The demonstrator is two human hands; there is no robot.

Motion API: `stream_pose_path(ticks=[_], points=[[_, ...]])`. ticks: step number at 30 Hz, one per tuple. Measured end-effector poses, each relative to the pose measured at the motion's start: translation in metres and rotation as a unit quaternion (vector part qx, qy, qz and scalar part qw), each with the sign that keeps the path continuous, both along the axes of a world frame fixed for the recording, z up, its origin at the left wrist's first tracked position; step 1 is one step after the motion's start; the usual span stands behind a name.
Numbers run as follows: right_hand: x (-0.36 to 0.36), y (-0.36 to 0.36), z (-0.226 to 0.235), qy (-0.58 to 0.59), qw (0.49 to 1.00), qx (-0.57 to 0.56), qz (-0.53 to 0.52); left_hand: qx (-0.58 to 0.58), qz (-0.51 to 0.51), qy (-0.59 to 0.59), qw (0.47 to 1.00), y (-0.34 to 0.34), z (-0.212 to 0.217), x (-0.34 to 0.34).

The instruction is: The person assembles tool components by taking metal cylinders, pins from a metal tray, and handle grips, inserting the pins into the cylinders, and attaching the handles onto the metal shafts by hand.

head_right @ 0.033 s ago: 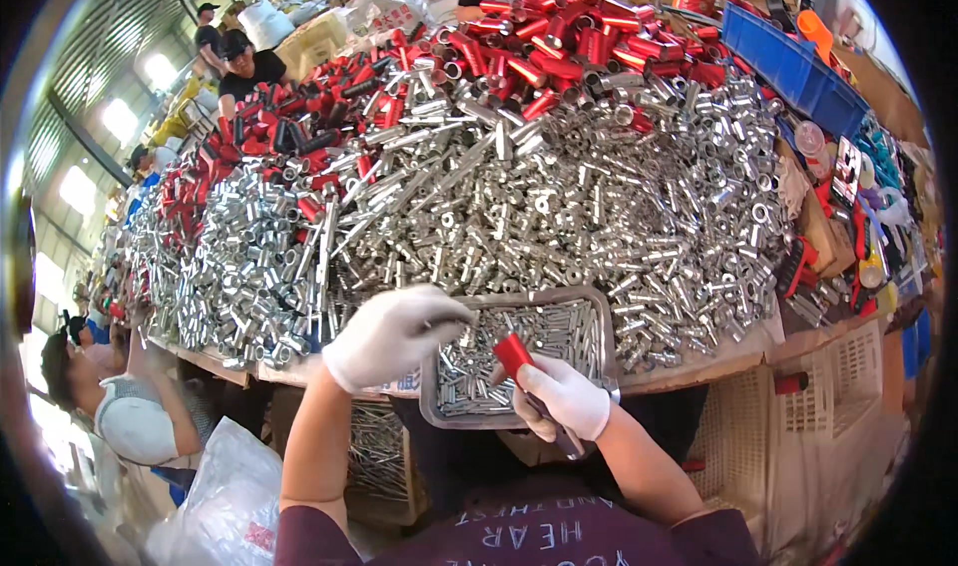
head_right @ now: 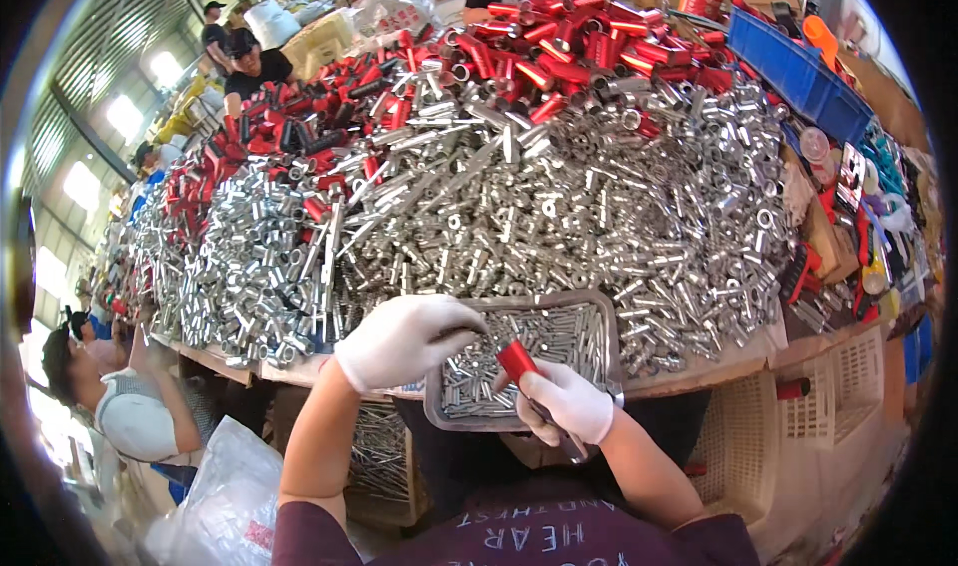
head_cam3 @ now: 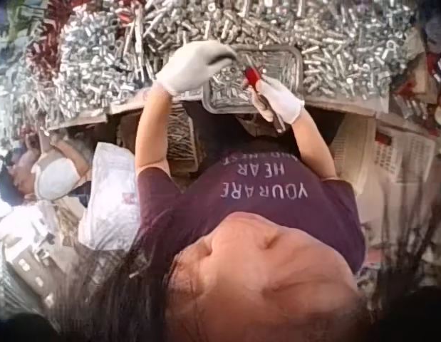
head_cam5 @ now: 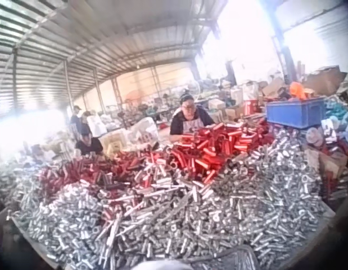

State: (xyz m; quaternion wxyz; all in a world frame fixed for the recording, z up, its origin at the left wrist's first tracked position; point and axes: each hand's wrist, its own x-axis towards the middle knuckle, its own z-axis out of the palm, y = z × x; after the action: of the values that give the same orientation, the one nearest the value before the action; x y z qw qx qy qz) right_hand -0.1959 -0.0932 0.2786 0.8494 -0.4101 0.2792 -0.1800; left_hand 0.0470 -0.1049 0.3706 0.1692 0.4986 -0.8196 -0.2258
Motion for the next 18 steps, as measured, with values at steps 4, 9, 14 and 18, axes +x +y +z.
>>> stream_pose_path(ticks=[4,9,14,18], points=[[0.000,0.003,0.004,0.001,1.000,0.003,0.023,0.085,-0.051,-0.074,0.992,-0.021,0.011,0.003],[0.005,0.004,0.009,0.060,0.997,0.010,0.048,0.128,-0.175,-0.138,0.966,-0.035,0.018,-0.009],[-0.001,-0.001,0.003,0.014,1.000,0.012,0.015,0.135,-0.162,-0.136,0.968,-0.052,0.012,-0.017],[-0.004,-0.001,0.002,0.010,1.000,0.021,0.005,0.182,-0.183,-0.121,0.958,-0.065,0.024,-0.018]])
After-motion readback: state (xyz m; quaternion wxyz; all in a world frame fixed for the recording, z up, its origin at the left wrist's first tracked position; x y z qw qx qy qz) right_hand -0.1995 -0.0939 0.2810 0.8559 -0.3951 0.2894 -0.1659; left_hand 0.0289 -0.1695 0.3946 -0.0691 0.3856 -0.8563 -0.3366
